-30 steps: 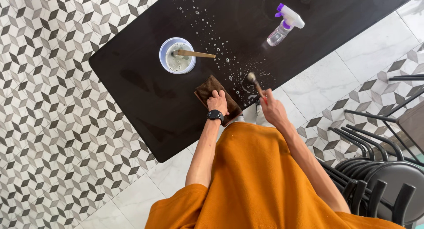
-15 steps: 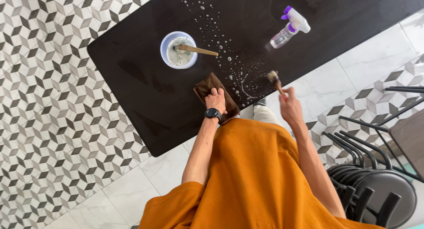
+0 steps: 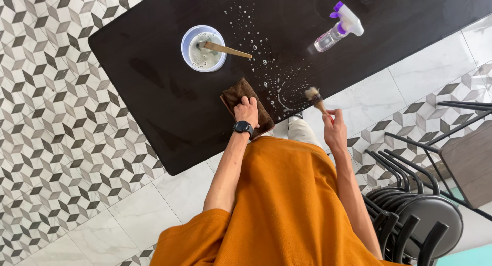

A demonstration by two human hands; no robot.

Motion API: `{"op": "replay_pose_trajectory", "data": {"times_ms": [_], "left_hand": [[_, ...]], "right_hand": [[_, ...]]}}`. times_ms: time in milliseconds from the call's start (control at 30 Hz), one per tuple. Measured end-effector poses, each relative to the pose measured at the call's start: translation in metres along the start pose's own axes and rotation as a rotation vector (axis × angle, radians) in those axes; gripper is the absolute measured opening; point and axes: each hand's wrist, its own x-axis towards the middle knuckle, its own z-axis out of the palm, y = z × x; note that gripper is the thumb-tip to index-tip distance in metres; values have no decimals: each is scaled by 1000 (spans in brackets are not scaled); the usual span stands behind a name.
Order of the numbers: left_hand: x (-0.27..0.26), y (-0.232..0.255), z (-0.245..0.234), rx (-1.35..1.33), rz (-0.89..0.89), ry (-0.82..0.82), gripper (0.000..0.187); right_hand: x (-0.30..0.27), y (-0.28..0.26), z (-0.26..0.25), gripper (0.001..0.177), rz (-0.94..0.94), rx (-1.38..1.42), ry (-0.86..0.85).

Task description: The person paints a table using a brush and a liquid from a bowl, occasionally spraying the surface.

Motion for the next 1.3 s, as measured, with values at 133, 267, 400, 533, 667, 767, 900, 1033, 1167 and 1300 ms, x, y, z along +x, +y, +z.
{"op": "replay_pose_trajectory", "data": {"times_ms": [133, 267, 400, 533, 667, 767, 900, 1033, 1167, 1300], "left_hand": [[8, 2, 5, 33, -9, -16, 85], [8, 1, 2, 36, -8, -23, 85], [0, -2, -6, 12, 15, 4, 89], [-2, -1, -10, -1, 5, 19, 85], [2, 1, -9, 28, -19, -5, 83], [8, 5, -7, 45, -21, -39, 82], [6, 4, -5, 45, -30, -4, 82], [1, 3, -15, 5, -25, -6, 84], [-1, 4, -22, 11, -44, 1, 83], [0, 9, -16, 2, -87, -6, 72]], "right_hand": [[-5, -17, 19, 30, -53, 13, 29], [-17, -26, 19, 28, -89, -15, -192], [-15, -13, 9, 25, 112, 101, -229], [6, 5, -5, 22, 71, 235, -127], [29, -17, 5, 23, 46, 142, -30], [40, -46, 32, 26, -76, 148, -53], [30, -71, 43, 26, -170, 32, -286], [15, -64, 23, 26, -54, -36, -407], [32, -37, -11, 26, -10, 20, -325], [63, -38, -21, 22, -313, -136, -275]]}}
